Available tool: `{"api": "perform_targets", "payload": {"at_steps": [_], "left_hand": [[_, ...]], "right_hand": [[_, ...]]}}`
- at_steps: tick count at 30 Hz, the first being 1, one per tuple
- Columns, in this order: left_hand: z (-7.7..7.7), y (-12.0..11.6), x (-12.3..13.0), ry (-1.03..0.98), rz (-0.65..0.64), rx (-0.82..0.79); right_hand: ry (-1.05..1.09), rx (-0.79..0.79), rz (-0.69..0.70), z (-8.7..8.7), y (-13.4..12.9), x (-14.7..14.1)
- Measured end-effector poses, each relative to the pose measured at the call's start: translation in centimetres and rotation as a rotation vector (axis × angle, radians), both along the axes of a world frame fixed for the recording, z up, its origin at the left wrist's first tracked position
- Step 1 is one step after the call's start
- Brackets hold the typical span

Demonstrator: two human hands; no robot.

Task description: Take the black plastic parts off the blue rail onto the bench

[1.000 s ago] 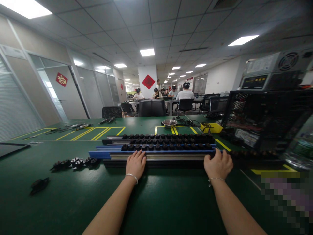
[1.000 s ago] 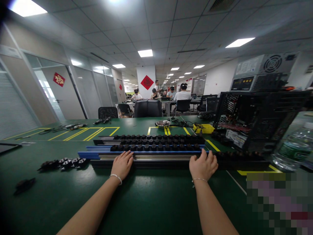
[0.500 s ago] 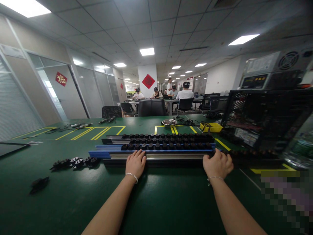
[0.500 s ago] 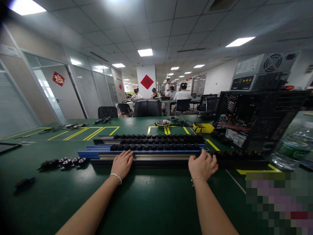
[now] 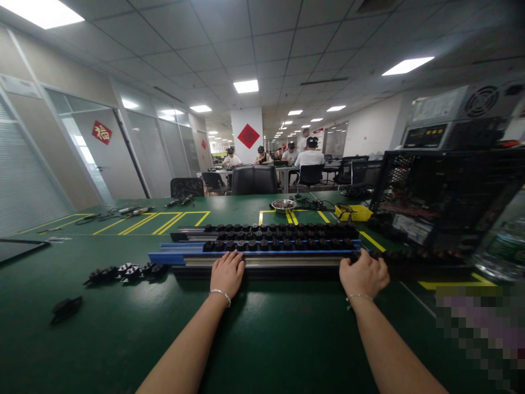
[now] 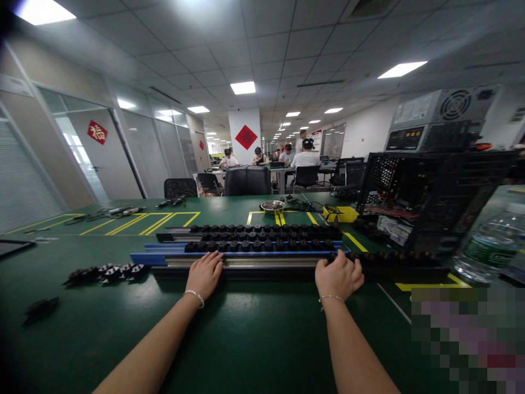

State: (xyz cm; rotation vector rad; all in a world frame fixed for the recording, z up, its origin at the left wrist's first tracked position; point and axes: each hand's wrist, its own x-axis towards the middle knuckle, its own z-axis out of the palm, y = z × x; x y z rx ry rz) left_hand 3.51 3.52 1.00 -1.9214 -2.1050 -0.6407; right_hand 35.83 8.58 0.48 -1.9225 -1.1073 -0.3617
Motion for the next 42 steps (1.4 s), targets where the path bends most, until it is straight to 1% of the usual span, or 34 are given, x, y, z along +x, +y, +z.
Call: {"api": "perform_targets", "payload": {"at_steps": [13,21,27,35,42], "left_hand": [[-0.19,0.18,0.0,-0.002,0.013,-0.002],[-0.21,0.19,-0.06,-0.003,0.004,0.01],[-0.12,0.15,-0.01,0.003,0.003,0.01],[0.09,0.0,0.13,0.005,0.008,0.003],[-0.03,0.09,0.07,0.002,0.005,0.013]], "right_hand": [[-0.017,0.08,0.047,-0.54,0.51,0.3],[-0.014,0.021,0.125,-0.15,0.44,0.34],[0.028,-0.007,0.104,0.13,0.15,-0.17],[0.033,-0.038,0.127,0.24,0.11,-0.36],[0.01,-0.011,0.163,0.11,0.18,-0.42]]}}
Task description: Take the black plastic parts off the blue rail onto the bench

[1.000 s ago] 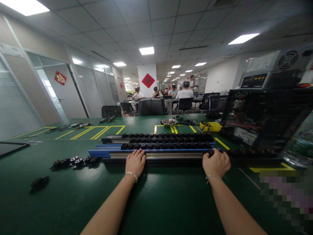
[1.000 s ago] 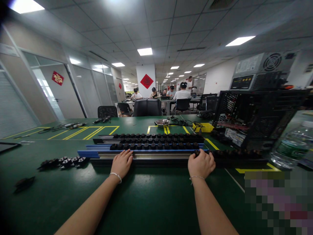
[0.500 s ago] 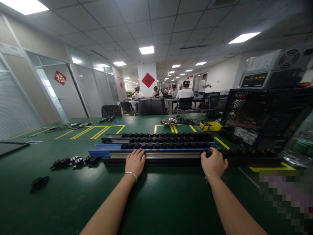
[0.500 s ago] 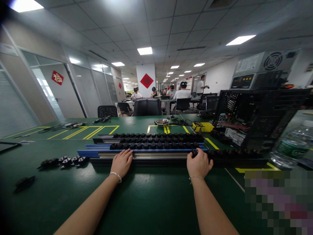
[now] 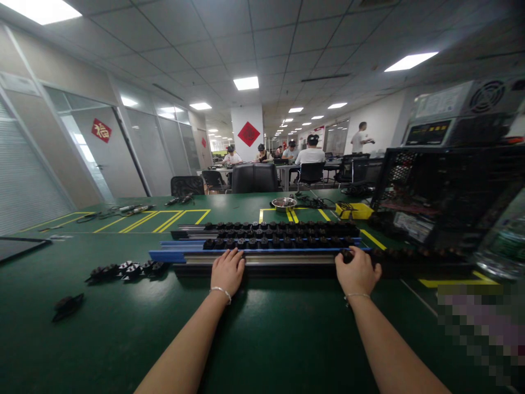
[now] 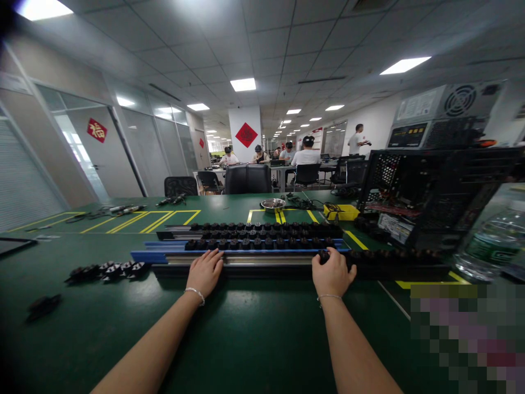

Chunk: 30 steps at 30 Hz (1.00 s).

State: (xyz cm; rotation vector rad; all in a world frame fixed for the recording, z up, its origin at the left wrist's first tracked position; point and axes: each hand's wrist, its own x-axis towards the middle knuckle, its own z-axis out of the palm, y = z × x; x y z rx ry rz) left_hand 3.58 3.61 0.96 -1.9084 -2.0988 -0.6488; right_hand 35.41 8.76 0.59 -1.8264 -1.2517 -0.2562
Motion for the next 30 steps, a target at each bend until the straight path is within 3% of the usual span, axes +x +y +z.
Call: {"api": "perform_targets", "payload": {"at_steps": [12,30], "left_hand": [[0.21,-0.16,0.07,0.008,0.001,-0.008],[-0.19,0.06,-0.11,0.004,0.002,0.005]], "right_hand": [[-0.029,0.053,0.06,-0.84,0.55,-0.2],[-0.075,0.023,0.142,-0.58,0.32,-0.78]]}}
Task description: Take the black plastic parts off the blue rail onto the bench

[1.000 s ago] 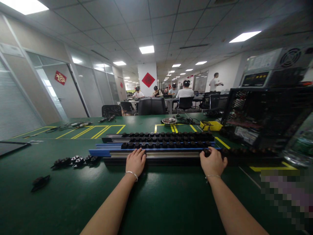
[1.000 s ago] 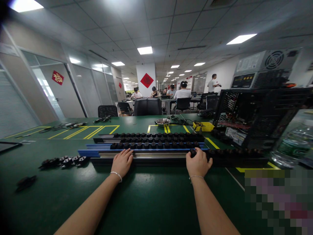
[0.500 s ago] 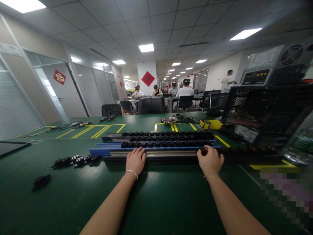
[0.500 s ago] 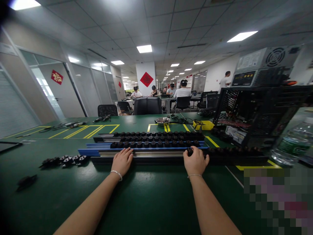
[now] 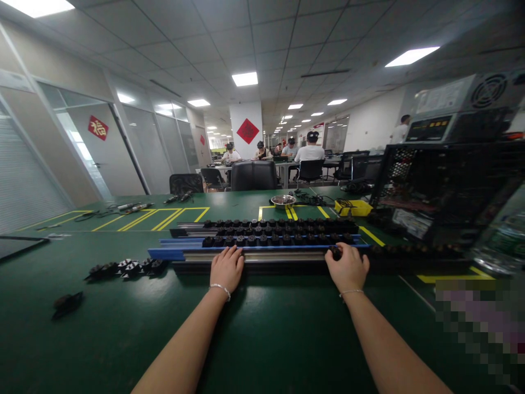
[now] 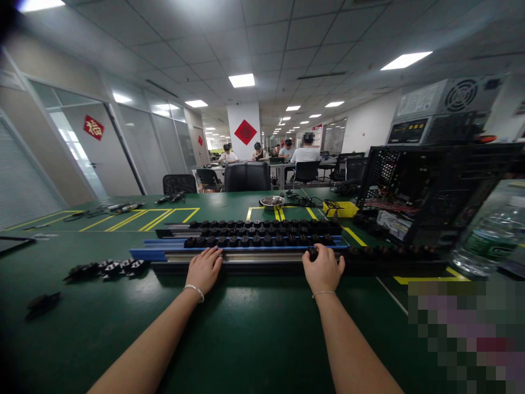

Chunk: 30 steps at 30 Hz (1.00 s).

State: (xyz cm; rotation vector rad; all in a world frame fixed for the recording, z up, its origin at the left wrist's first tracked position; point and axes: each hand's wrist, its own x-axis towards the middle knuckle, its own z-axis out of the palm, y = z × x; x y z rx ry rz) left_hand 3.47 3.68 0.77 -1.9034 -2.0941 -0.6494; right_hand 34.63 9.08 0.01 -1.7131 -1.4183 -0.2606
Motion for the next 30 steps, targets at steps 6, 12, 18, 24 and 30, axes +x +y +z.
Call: {"api": "perform_targets", "payload": {"at_steps": [6,12,18,24,30], "left_hand": [[0.11,-0.06,0.06,0.0,-0.002,-0.002],[0.2,-0.17,0.11,-0.008,-0.001,-0.01],[0.28,-0.14,0.13,-0.014,0.001,-0.023],[0.29,-0.16,0.2,-0.006,0.005,-0.017],[0.13,-0.05,0.12,-0.006,0.001,-0.011]], "right_hand": [[-0.041,-0.055,-0.029,0.07,-0.19,-0.32],[-0.021,-0.086,0.005,0.15,-0.33,-0.33],[-0.011,-0.085,0.019,0.35,-0.52,-0.53],[-0.022,-0.068,0.033,0.28,-0.51,-0.7],[-0.024,-0.08,0.062,0.25,-0.53,-0.68]]}}
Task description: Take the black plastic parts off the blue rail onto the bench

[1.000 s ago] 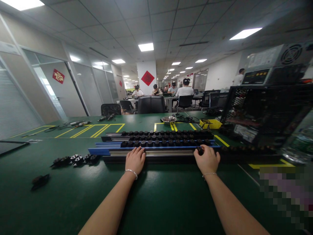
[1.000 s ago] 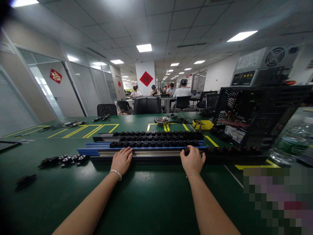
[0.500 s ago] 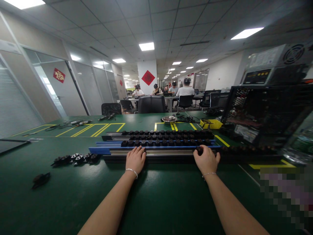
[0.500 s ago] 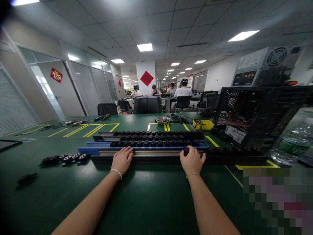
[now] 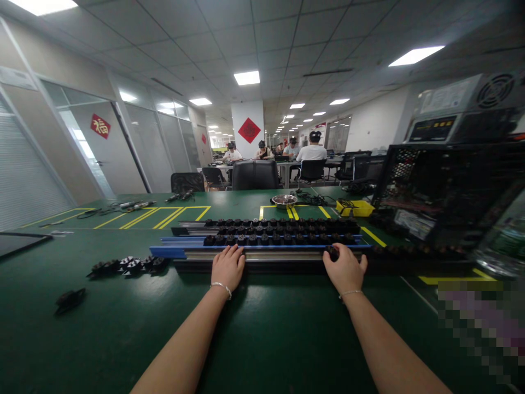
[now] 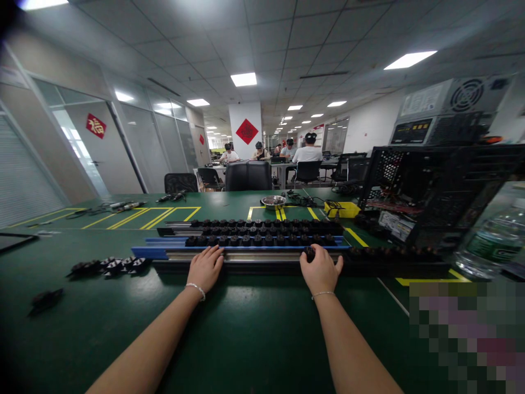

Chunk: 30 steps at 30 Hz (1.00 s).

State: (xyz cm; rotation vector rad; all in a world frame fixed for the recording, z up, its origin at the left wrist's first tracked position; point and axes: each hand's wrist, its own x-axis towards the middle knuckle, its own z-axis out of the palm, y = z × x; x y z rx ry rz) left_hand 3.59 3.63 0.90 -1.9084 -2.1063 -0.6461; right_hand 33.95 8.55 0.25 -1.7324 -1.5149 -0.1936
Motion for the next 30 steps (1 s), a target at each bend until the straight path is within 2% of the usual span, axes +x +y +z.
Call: {"api": "perform_targets", "payload": {"at_steps": [30], "left_hand": [[0.08,-0.04,0.08,-0.01,0.011,-0.01]], "right_hand": [[-0.008,0.022,0.113,-0.14,0.11,-0.1]]}}
